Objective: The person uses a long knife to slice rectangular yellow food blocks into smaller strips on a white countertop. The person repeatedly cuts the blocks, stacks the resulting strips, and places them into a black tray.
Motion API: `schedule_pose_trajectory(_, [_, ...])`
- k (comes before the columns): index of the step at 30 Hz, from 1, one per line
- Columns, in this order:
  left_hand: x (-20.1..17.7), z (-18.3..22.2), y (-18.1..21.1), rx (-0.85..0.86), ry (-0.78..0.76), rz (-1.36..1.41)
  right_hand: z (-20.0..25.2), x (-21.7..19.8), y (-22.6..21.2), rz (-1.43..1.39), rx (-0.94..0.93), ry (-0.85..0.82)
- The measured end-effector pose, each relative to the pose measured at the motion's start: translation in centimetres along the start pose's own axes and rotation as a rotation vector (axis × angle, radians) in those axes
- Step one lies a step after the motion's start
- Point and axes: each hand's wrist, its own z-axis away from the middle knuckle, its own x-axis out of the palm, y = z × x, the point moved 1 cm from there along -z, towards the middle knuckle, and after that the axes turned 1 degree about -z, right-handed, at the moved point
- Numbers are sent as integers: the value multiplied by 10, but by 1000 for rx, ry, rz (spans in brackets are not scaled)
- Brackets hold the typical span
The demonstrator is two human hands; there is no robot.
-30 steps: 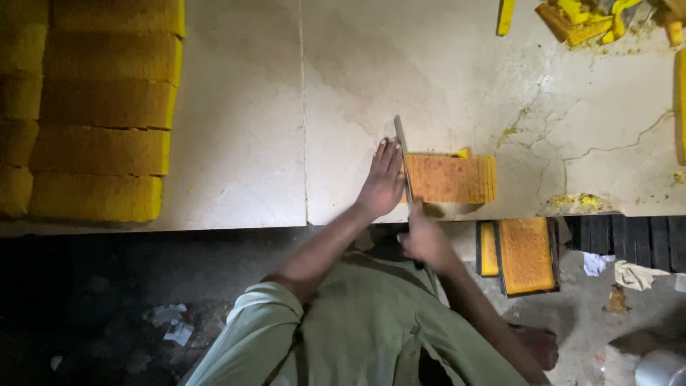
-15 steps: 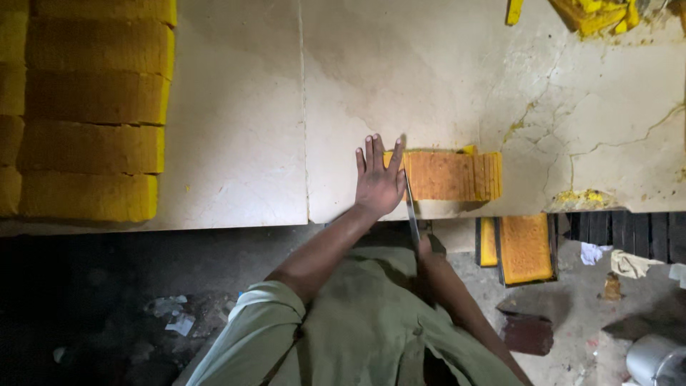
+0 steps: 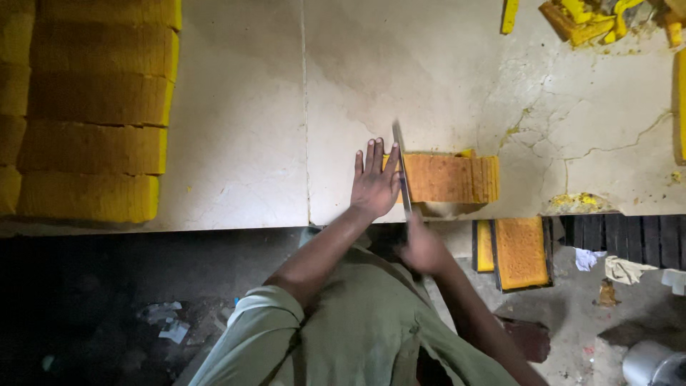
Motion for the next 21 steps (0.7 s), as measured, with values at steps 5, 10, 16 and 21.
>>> schedule_pose_trajectory(5, [-4,-5,1,-3,-20,-1,53,33,38,-133,52,-124])
schedule_pose_trajectory(10, [2,-1,-1,-16,-11,-26,-6,51,55,78,55,-30])
schedule_pose_trajectory(16, [-5,-6,-11,20,-71,31,-73,-9,2,-8,88,38])
schedule_pose_trajectory(21, [-5,2,-9,2,-60,-43,-25,2,-16,-9,-54,5])
